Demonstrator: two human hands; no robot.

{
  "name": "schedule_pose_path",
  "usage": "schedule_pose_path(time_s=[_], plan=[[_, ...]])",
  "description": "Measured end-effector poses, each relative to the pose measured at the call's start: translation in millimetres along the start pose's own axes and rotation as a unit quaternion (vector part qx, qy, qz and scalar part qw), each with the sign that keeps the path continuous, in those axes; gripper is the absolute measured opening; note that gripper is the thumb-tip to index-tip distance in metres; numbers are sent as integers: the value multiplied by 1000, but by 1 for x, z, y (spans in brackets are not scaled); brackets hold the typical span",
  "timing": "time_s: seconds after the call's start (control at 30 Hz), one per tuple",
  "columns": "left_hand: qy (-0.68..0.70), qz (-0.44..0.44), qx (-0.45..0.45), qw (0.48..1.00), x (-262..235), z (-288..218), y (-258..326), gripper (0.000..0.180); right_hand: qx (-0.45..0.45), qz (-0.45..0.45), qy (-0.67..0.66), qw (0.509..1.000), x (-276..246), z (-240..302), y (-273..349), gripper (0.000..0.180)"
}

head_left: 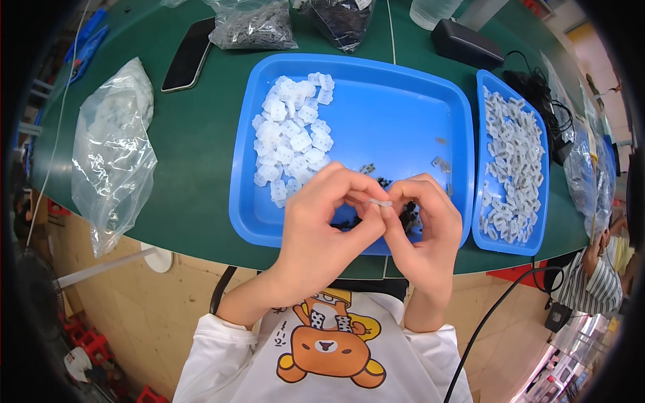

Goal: The recorder is manually assembling small white plastic housings and black internal components for an industrial switch or connector.

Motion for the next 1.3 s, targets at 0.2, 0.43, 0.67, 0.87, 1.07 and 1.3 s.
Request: schedule_pose_path(time_s=[0.2,0.43,0.67,0.87,1.07,1.3], plan=[[-19,50,48,997,-5,-20,7,16,-101,-69,143,982,-8,20,20,45],[72,165,-65,982,-5,-14,54,13,-42,-4,257,965,-23,12,53,57],[33,209,-95,973,0,4,57,8,-46,-11,312,949,-22,0,53,59],[-38,206,-96,973,-1,4,47,8,-38,42,227,972,-37,14,33,50],[14,215,-109,970,-2,8,49,9,-35,96,282,954,-50,9,9,18],[119,214,-137,960,-6,15,53,10,-33,224,269,936,-47,-5,-11,15]])
Point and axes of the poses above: each hand's wrist, its own y-axis away from the middle knuckle, its own x-axis out of the palm, z = x × y, the point moved 6 cm from there along -y, towards the middle knuckle
